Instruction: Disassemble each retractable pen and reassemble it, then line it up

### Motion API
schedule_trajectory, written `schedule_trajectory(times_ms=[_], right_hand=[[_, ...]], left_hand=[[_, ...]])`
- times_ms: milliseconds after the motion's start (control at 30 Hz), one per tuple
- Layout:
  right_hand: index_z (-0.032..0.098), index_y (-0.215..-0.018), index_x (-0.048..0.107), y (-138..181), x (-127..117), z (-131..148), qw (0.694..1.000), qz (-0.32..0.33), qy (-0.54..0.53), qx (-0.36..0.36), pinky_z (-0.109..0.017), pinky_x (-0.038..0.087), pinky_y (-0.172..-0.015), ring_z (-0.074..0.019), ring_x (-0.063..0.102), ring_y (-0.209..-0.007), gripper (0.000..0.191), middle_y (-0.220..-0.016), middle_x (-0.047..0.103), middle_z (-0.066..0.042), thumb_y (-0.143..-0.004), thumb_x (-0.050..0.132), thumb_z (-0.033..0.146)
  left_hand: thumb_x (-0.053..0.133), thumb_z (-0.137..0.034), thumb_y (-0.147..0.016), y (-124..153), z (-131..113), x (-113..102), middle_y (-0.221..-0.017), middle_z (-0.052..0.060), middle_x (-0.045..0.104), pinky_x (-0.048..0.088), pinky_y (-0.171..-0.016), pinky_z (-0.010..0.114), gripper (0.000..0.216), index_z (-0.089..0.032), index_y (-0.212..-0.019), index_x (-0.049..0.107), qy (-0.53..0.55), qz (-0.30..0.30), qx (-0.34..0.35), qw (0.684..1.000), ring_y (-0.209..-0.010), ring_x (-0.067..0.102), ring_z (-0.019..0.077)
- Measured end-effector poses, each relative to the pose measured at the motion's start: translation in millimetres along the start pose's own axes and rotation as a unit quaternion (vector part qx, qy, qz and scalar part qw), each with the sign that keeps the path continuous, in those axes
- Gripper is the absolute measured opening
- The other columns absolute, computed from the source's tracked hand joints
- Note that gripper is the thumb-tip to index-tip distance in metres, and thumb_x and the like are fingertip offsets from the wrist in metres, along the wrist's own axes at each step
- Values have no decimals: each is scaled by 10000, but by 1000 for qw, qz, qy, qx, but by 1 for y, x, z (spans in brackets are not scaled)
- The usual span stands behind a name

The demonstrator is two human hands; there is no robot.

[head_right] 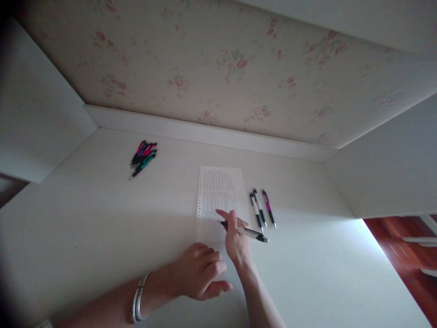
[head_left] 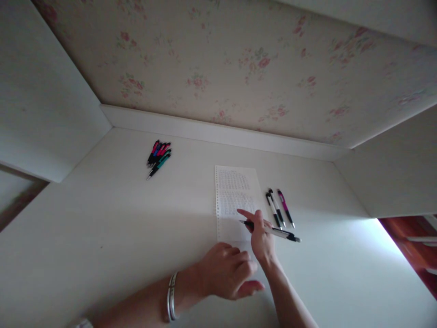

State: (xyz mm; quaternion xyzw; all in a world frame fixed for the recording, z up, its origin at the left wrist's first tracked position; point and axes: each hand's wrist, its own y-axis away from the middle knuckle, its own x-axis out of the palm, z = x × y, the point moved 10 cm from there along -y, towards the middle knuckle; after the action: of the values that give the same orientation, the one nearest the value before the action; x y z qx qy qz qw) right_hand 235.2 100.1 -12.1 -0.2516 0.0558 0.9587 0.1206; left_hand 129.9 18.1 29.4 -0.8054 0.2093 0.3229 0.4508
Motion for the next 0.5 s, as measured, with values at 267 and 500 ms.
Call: schedule_trajectory(times_ms=[267, 500], right_hand=[[229, -748, 618, -17, 21, -9, 999, -10, -4, 34, -248, 357, -472, -153, 503, -507, 92, -509, 530, 57, -762, 529, 212], [231, -600, 525, -18, 18, -10, 998, -38, 41, 34, -262, 349, -525, -158, 493, -558, 155, -542, 535, 40, -754, 506, 225]], left_hand=[[495, -288, -949, 4, 11, 33, -640, 11, 645, 477, -529, 282, 215, -182, -773, 557, 3, 124, -38, 991, -532, 636, 163], [518, -264, -912, 6, 15, 33, -626, 7, 643, 430, -704, 369, 181, -183, -756, 559, -6, 113, -49, 992, -561, 621, 164]])
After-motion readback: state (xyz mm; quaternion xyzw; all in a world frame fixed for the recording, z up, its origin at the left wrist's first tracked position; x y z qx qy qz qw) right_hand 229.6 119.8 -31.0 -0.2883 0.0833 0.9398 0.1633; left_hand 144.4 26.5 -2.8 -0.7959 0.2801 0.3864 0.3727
